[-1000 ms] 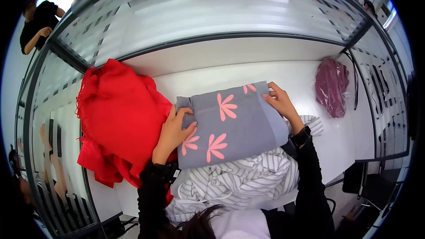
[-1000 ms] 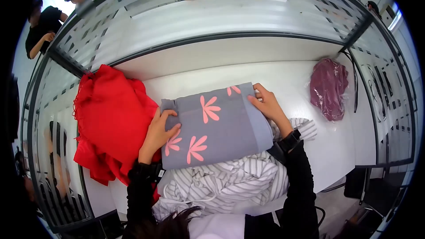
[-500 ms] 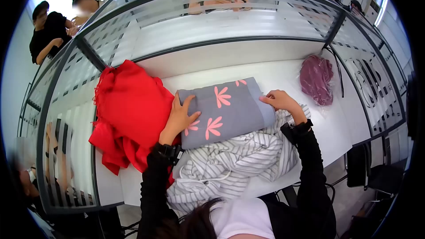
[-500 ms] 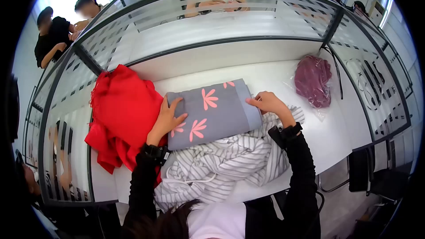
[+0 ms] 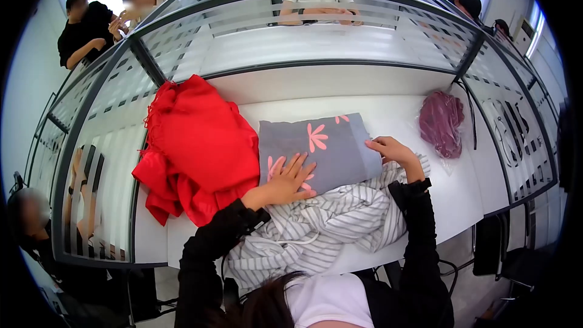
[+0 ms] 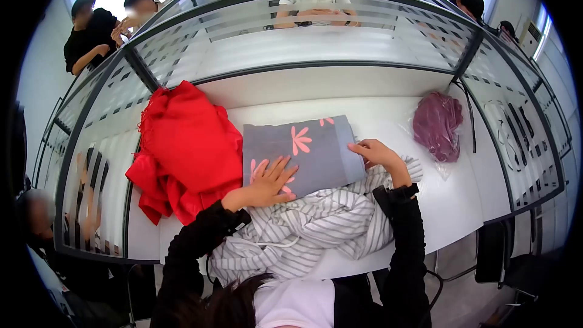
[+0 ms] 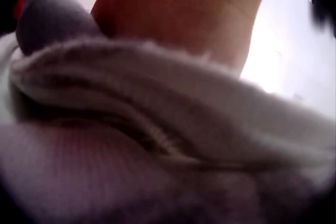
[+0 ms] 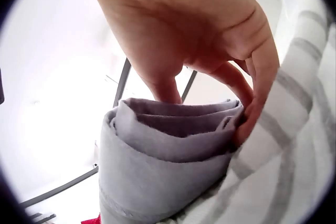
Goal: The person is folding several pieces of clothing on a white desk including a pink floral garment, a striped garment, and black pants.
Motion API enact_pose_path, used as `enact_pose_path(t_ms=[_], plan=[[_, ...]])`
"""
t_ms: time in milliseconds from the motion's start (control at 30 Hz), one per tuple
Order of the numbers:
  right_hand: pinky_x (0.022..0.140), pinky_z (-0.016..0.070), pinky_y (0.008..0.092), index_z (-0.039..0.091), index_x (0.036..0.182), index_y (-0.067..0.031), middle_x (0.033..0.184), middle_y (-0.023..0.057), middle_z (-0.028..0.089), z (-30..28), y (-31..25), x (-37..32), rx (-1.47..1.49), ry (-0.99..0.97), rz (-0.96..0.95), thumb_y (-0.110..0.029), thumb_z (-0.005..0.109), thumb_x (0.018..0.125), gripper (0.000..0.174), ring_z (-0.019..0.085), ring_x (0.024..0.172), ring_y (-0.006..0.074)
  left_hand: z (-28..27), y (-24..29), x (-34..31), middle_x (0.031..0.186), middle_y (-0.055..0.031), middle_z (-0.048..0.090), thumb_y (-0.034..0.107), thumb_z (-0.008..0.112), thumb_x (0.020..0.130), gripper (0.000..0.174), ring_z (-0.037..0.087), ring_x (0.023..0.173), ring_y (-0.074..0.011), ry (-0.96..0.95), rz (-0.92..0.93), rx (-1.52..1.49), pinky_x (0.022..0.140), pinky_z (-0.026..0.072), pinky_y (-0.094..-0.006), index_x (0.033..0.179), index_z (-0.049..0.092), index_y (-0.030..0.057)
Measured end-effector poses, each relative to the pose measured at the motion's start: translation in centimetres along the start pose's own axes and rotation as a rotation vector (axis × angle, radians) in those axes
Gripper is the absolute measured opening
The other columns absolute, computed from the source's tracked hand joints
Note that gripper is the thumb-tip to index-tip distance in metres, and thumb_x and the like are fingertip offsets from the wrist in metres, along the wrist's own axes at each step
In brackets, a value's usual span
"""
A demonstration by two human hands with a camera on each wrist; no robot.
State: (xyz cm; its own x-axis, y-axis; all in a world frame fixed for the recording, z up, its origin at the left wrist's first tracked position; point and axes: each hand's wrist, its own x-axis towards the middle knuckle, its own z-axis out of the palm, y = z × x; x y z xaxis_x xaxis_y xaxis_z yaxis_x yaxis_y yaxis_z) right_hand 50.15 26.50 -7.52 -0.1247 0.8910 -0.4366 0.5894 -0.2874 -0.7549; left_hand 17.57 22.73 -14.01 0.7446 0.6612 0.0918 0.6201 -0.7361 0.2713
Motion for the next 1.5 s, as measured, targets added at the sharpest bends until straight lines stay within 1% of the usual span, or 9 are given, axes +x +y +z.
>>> enact_pose_path(t_ms=[33,233,367,767,867,1000,1167,1300,1500], plan=[[0.063,0.0505,0.0281,0.054,0.108,0.0067,0.091,0.0119,0.060,0.1,0.2,-0.2,0.004,0.004,-0.007,-0.049,0.054,0.083,0.061,0.059,0.077,0.0173,0.4,-0.2,0.0,0.144,-0.0234,0.011,0.062,0.039,0.082,0.081,0.012,0.133,-0.0383,-0.039,-0.010,-0.017,0.103,0.0061,-0.0554,0.140,0.018,0.0106],[0.060,0.0507,0.0271,0.056,0.105,0.0092,0.084,0.0116,0.058,-0.5,-0.7,-1.3,0.046,-0.023,-0.014,-0.050,0.057,0.081,0.063,0.058,0.070,0.0166,0.0,0.1,0.0,0.142,-0.0250,0.014,0.062,0.044,0.080,0.083,0.014,0.133,-0.0384,-0.033,0.012,0.050,0.102,0.0123,-0.0554,0.139,0.021,0.0075],[0.062,0.0497,0.0264,0.056,0.104,0.0096,0.084,0.0111,0.058,-0.3,0.3,-0.5,0.111,-0.032,-0.041,-0.050,0.056,0.082,0.063,0.057,0.071,0.0163,-0.6,2.5,0.9,0.137,-0.0350,0.016,0.064,0.052,0.074,0.100,0.017,0.129,-0.0472,-0.060,-0.048,-0.001,0.103,0.0176,-0.0538,0.133,0.019,-0.0104],[0.065,0.0449,0.0218,0.057,0.103,0.0035,0.080,0.0039,0.060,0.4,-0.5,-0.7,0.557,-0.185,-0.180,-0.039,0.050,0.090,0.045,0.056,0.073,0.0099,0.8,5.3,4.0,0.138,-0.0368,0.009,0.072,0.046,0.071,0.113,0.007,0.132,-0.0461,-0.172,-0.031,-0.011,0.105,0.0092,-0.0521,0.130,0.013,-0.0184],[0.058,0.0377,0.0194,0.059,0.100,-0.0001,0.071,-0.0029,0.053,0.8,-2.0,-1.9,0.187,-0.046,-0.307,-0.034,0.048,0.091,0.037,0.046,0.066,0.0056,1.4,5.0,4.0,0.138,-0.0366,0.008,0.076,0.044,0.069,0.117,0.003,0.132,-0.0455,-0.168,-0.037,-0.051,0.106,0.0050,-0.0528,0.132,0.010,-0.0164],[0.055,0.0331,0.0205,0.061,0.101,-0.0027,0.065,-0.0050,0.045,1.1,-1.8,-2.4,0.129,0.039,-0.225,-0.037,0.049,0.090,0.038,0.038,0.061,0.0053,0.0,4.6,4.2,0.140,-0.0341,0.008,0.072,0.044,0.073,0.110,0.006,0.133,-0.0428,-0.194,-0.041,-0.176,0.106,0.0084,-0.0501,0.132,0.013,-0.0153],[0.074,0.0432,0.0232,0.057,0.103,0.0013,0.092,0.0042,0.058,0.9,0.6,-0.9,0.638,-0.010,-0.146,-0.039,0.052,0.089,0.043,0.053,0.081,0.0110,-1.8,4.7,5.6,0.140,-0.0283,0.020,0.051,0.035,0.090,0.076,0.019,0.132,-0.0355,-0.131,-0.179,-0.708,0.107,0.0177,-0.0357,0.133,0.022,-0.0101],[0.073,0.0431,0.0244,0.056,0.099,-0.0003,0.092,0.0062,0.058,1.3,2.1,-0.1,0.744,0.051,-0.120,-0.033,0.054,0.088,0.035,0.054,0.082,0.0129,1.0,4.5,8.1,0.138,-0.0225,0.029,0.042,0.035,0.093,0.061,0.024,0.130,-0.0345,0.132,-0.183,-1.035,0.106,0.0206,-0.0335,0.130,0.031,-0.0062],[0.071,0.0439,0.0260,0.055,0.097,-0.0012,0.090,0.0059,0.058,1.9,3.4,-0.2,0.818,0.072,0.072,-0.036,0.056,0.085,0.037,0.054,0.079,0.0134,3.2,5.9,9.4,0.142,-0.0187,0.022,0.037,0.032,0.093,0.057,0.020,0.133,-0.0308,0.071,-0.286,-0.357,0.106,0.0173,-0.0393,0.135,0.025,-0.0009]])
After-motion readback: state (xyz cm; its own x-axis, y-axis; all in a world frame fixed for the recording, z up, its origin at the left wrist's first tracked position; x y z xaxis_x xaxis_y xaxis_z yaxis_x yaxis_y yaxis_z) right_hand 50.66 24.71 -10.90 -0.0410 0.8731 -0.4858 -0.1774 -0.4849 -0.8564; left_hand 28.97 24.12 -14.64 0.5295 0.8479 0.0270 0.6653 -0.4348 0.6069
